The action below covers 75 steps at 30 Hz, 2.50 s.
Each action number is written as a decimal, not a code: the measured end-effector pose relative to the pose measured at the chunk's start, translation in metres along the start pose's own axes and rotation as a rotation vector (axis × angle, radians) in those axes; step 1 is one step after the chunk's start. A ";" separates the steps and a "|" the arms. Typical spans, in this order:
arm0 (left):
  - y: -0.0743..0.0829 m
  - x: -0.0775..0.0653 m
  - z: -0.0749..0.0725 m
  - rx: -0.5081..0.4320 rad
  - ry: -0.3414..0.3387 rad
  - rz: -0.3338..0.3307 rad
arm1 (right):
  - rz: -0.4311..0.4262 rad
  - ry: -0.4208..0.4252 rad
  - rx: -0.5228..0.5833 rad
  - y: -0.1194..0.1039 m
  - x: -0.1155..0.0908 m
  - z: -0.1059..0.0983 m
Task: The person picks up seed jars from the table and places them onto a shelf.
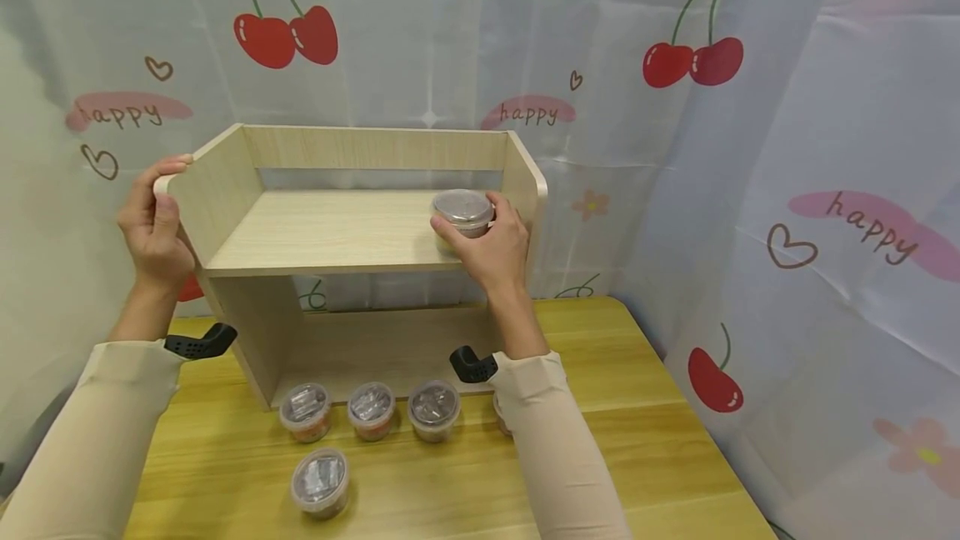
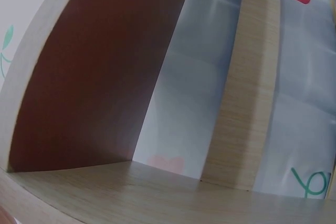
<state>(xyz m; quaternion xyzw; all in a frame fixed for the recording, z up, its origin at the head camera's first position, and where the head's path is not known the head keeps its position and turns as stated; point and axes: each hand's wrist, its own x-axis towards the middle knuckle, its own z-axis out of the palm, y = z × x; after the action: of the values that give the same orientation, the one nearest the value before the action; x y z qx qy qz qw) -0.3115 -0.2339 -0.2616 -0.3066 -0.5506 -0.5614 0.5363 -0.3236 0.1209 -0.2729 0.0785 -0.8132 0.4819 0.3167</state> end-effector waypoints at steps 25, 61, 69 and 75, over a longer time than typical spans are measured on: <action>0.001 0.001 0.001 0.017 0.000 -0.005 | 0.026 -0.014 -0.012 -0.003 -0.009 -0.006; -0.001 0.000 0.000 0.016 0.009 -0.021 | -0.055 -0.024 0.012 -0.005 -0.035 -0.031; 0.003 0.001 0.002 0.022 0.035 -0.024 | -0.063 -0.040 -0.005 -0.002 -0.041 -0.038; 0.003 0.000 0.003 0.033 0.045 -0.023 | -0.063 -0.032 -0.006 0.004 -0.046 -0.043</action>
<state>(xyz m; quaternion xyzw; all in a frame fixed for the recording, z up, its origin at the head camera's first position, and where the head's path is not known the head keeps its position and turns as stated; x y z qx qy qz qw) -0.3094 -0.2310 -0.2599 -0.2785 -0.5511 -0.5652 0.5471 -0.2698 0.1507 -0.2887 0.1107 -0.8167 0.4681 0.3189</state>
